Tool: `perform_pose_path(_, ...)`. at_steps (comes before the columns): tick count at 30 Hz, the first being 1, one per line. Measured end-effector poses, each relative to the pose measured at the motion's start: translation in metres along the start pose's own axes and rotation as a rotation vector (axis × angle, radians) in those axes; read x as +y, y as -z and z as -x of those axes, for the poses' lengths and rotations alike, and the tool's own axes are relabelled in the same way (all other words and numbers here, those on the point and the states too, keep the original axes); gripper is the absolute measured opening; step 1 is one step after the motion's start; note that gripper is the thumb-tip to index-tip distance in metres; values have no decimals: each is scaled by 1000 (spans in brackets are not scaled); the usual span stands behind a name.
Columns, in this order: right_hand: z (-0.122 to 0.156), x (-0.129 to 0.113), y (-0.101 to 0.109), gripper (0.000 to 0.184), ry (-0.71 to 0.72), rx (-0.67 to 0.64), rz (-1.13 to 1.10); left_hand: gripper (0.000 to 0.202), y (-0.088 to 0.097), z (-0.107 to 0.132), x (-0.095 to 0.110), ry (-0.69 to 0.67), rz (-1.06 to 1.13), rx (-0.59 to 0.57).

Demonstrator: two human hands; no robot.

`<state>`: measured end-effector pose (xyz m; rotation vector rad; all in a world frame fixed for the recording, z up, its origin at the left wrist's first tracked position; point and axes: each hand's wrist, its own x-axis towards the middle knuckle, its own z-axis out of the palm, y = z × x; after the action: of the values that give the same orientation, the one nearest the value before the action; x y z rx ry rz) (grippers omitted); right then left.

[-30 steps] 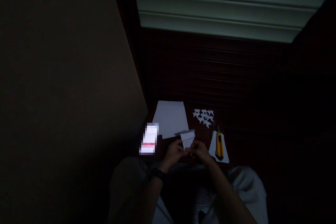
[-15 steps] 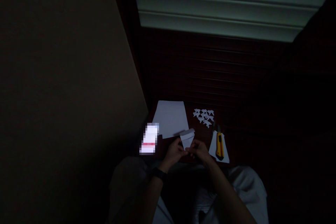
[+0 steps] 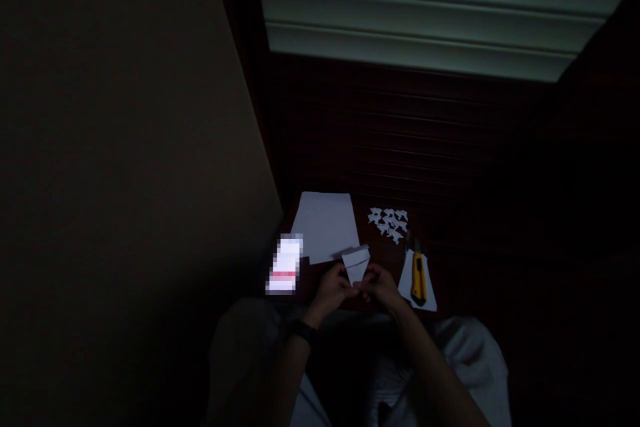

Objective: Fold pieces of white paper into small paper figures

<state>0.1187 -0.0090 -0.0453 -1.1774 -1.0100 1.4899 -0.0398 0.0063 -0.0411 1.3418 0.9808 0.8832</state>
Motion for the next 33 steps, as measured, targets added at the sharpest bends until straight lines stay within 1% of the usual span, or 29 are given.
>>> perform_pose_path(2,1,-1,0,38,0,-33,19,50,0,0,0,8,-4,11)
perform_pose_path(4,2,-2,0,35,1,-41,41,50,0,1,-1,7,-13,18)
perform_pose_path(8,-1,3,-1,32,1,31,49,49,-1,1,0,4,-1,4)
perform_pose_path(11,-4,7,0,35,-10,82,27,47,-2,1,0,5,19,-15)
perform_pose_path(13,-6,8,2,37,-24,89,12,45,-1,1,0,23,24,-51)
perform_pose_path(16,-7,8,6,38,-61,69,0,41,0,1,-2,55,13,-106)
perform_pose_path(20,-8,5,9,40,-100,36,6,42,2,1,-4,30,0,-104)
perform_pose_path(24,-7,2,8,42,-99,34,15,44,2,0,-5,29,-14,-105)
perform_pose_path(28,-4,1,7,40,-91,20,13,44,1,0,-2,4,-22,-87)
perform_pose_path(30,-4,1,6,39,-90,10,6,46,1,0,0,11,-8,-110)
perform_pose_path(33,-3,1,4,40,-76,34,4,52,2,0,3,32,4,-141)
